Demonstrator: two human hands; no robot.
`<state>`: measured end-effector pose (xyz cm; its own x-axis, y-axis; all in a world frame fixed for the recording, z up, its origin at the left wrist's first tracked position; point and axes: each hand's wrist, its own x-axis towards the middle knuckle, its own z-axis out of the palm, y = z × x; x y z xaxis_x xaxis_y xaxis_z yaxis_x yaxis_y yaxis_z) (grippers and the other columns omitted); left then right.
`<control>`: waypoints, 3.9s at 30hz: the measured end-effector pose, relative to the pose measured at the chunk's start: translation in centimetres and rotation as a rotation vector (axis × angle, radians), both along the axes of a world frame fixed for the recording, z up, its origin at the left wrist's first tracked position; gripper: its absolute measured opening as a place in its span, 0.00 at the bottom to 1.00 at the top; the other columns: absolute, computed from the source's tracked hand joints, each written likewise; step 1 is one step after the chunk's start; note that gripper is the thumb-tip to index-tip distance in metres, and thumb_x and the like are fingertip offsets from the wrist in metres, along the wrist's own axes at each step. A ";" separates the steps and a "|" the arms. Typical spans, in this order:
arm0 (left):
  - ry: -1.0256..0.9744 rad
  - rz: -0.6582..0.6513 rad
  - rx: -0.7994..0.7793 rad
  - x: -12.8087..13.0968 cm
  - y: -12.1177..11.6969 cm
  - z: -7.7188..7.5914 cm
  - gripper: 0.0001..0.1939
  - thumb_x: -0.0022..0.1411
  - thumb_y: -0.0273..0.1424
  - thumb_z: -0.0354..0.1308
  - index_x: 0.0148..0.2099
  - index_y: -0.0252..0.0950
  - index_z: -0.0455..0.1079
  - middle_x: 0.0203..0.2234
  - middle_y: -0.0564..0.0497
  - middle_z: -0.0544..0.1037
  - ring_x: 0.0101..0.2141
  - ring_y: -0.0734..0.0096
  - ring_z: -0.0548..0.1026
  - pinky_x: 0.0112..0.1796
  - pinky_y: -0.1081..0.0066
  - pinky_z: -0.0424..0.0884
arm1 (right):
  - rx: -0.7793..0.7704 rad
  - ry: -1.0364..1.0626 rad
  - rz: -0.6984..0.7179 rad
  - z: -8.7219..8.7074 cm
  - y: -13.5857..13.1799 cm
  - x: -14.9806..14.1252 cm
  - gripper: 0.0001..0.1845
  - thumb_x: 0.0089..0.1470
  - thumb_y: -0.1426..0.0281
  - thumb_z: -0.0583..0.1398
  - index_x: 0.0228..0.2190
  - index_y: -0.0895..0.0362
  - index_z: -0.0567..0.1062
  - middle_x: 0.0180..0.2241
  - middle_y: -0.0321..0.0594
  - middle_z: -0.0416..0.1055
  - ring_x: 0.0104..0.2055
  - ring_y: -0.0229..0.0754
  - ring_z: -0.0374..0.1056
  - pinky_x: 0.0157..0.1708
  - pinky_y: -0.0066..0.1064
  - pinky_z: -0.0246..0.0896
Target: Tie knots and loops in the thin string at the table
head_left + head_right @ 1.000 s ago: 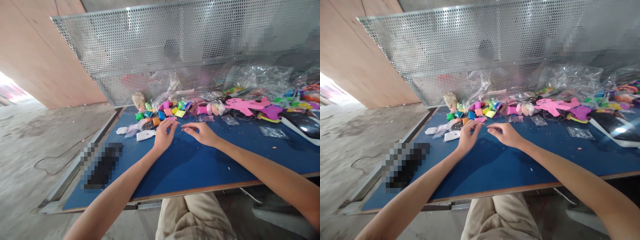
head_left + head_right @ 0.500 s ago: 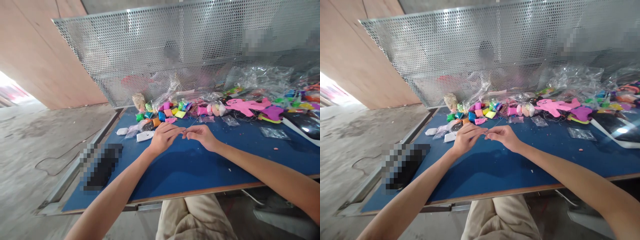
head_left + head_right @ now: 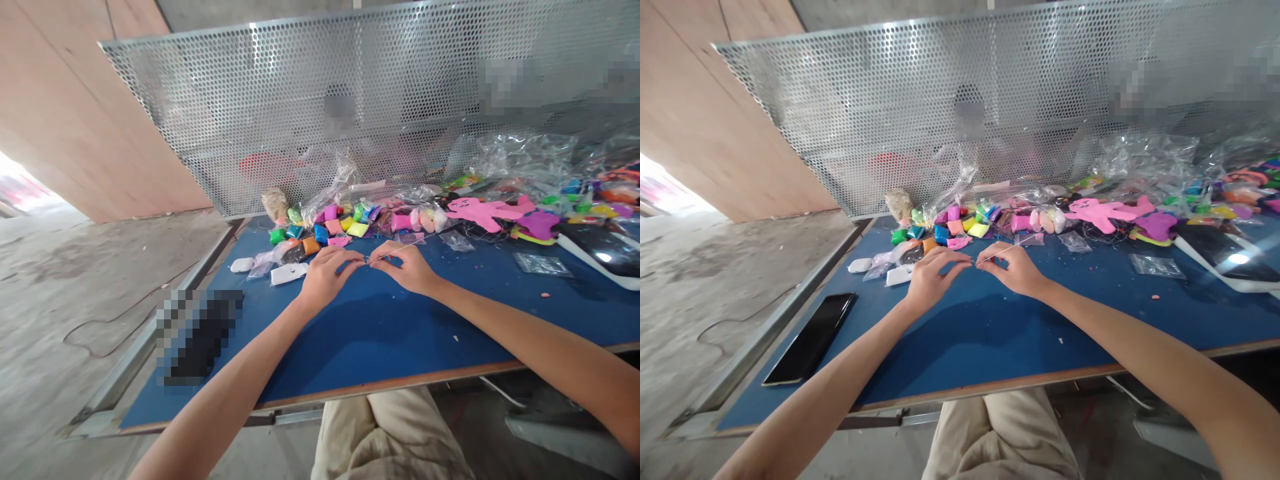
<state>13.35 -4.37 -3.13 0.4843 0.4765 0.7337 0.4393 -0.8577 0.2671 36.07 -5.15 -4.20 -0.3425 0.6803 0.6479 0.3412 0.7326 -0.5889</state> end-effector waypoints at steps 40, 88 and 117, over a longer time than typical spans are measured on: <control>-0.049 0.030 -0.244 0.6 0.0 -0.9 0.11 0.68 0.36 0.56 0.44 0.39 0.78 0.34 0.52 0.82 0.33 0.73 0.79 0.37 0.75 0.75 | -0.497 0.238 0.058 -0.6 0.5 -0.7 0.09 0.54 0.62 0.65 0.30 0.54 0.82 0.32 0.39 0.80 0.38 0.45 0.74 0.43 0.36 0.64; -0.120 -0.433 -0.972 0.5 0.1 -1.4 0.16 0.56 0.41 0.68 0.35 0.31 0.75 0.28 0.48 0.79 0.29 0.73 0.76 0.35 0.73 0.72 | -0.474 -0.075 0.504 -0.2 0.4 1.0 0.13 0.55 0.60 0.66 0.32 0.57 0.78 0.32 0.39 0.76 0.36 0.40 0.71 0.40 0.32 0.63; -0.437 -0.362 -0.817 0.4 -0.4 1.4 0.15 0.59 0.41 0.66 0.37 0.33 0.75 0.33 0.48 0.79 0.32 0.71 0.76 0.37 0.70 0.74 | -0.223 0.062 0.192 0.1 -0.2 0.3 0.11 0.57 0.59 0.64 0.32 0.54 0.80 0.32 0.39 0.77 0.33 0.41 0.70 0.36 0.34 0.63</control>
